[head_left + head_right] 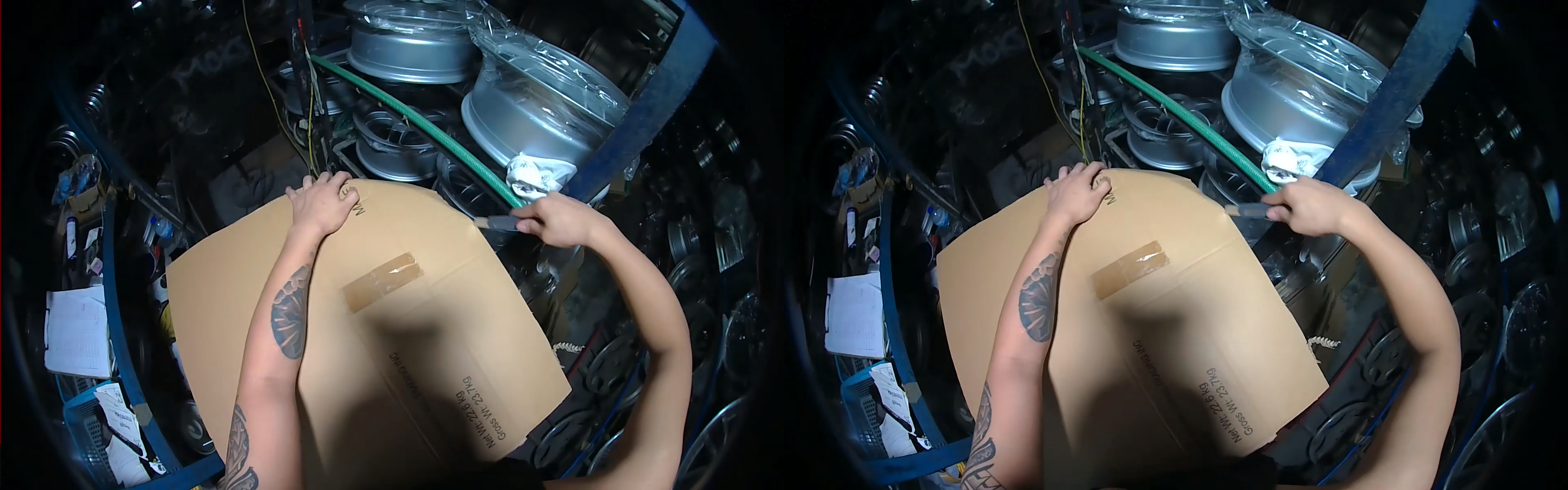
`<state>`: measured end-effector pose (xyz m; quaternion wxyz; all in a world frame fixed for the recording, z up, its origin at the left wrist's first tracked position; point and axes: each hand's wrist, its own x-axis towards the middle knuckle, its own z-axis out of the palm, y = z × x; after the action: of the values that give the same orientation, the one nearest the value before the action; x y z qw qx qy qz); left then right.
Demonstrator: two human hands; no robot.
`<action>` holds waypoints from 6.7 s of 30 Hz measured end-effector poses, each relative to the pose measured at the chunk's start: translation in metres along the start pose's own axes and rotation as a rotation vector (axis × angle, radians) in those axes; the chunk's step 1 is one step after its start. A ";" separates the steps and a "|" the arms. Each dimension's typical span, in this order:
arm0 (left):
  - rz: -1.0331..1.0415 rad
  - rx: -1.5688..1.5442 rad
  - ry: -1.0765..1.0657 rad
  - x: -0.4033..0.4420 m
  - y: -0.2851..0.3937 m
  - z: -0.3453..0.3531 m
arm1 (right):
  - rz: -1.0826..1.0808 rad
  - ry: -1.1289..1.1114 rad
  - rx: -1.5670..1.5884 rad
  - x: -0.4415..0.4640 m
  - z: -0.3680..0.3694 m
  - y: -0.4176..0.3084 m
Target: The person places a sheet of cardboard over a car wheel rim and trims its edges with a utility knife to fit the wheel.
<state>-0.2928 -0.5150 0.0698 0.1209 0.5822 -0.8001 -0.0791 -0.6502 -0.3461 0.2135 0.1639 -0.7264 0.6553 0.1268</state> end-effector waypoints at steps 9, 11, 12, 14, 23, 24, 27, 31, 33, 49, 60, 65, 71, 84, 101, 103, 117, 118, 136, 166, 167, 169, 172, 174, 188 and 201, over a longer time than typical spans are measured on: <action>-0.214 -0.005 -0.154 0.045 0.045 0.015 | -0.222 0.056 1.374 0.029 0.084 -0.051; -0.156 -0.009 -0.175 0.045 0.043 0.014 | -0.156 0.132 1.479 0.060 0.128 -0.071; -0.130 -0.007 -0.187 0.044 0.039 0.013 | -0.148 0.190 1.547 0.061 0.128 -0.071; -0.132 -0.064 -0.206 0.044 0.034 0.011 | -0.126 0.302 1.691 0.062 0.129 -0.069; 0.004 -0.413 0.259 0.038 0.016 0.036 | 0.085 0.408 1.520 0.102 0.101 -0.081; 0.004 -0.410 0.265 0.037 0.015 0.038 | 0.084 0.475 1.461 0.109 0.094 -0.085; 0.004 -0.413 0.282 0.037 0.016 0.038 | 0.021 0.474 1.324 0.138 0.073 -0.083; 0.020 -0.416 0.310 0.035 0.015 0.038 | 0.084 0.463 1.118 0.140 0.047 -0.095; 0.024 -0.404 0.325 0.035 0.015 0.039 | 0.078 0.339 0.998 0.120 0.054 -0.105; 0.003 -0.598 0.504 0.038 0.011 0.041 | -0.059 0.779 0.568 0.178 0.055 -0.150; 0.057 -0.850 0.497 0.051 -0.001 0.066 | 0.038 0.671 1.129 0.029 0.033 -0.093; 0.018 -0.738 0.420 0.042 0.011 0.050 | 0.106 0.483 0.478 -0.116 0.081 -0.050; -0.043 -0.614 0.381 0.040 0.011 0.046 | 0.307 0.461 0.848 -0.187 0.194 -0.004; 0.136 -0.348 0.535 0.036 0.018 0.051 | 0.959 0.714 0.176 -0.242 0.229 0.028; -0.110 -0.098 0.087 0.026 0.043 0.018 | 0.317 0.587 0.350 0.148 0.058 -0.123; -0.197 -0.038 0.302 0.023 0.038 0.032 | 0.330 0.614 0.394 0.147 0.068 -0.118; -0.102 0.025 0.078 0.017 0.031 0.032 | 0.159 0.670 0.627 0.196 0.069 -0.113; -0.043 0.048 0.135 0.005 0.023 0.039 | 0.123 0.632 0.596 0.192 0.068 -0.120; -0.836 -0.333 -0.158 -0.205 -0.232 -0.079 | 0.170 0.533 0.327 0.188 0.072 -0.143; -0.562 -1.333 0.207 -0.329 -0.264 -0.063 | -0.463 0.660 0.305 0.110 0.071 -0.282; -0.551 -1.347 0.233 -0.329 -0.261 -0.062 | -0.571 0.565 0.213 0.104 0.069 -0.299; -0.525 -1.365 0.276 -0.327 -0.255 -0.067 | -0.728 0.463 0.092 0.095 0.064 -0.336; -0.497 -1.451 0.342 -0.330 -0.247 -0.070 | -0.912 0.484 0.009 0.103 0.050 -0.390; -0.473 -1.438 0.338 -0.330 -0.249 -0.069 | -1.020 0.390 -0.091 0.115 0.043 -0.427; -0.432 -1.462 0.388 -0.329 -0.252 -0.061 | -1.462 0.299 -0.709 0.179 0.027 -0.561; -0.443 -1.316 0.280 -0.331 -0.256 -0.063 | -0.988 0.211 -0.672 0.292 -0.009 -0.471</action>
<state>0.0553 -0.2788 0.0283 0.5304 0.5419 -0.4259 -0.4936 -0.1510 -0.5740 0.1387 -0.1010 -0.9653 0.1775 0.1630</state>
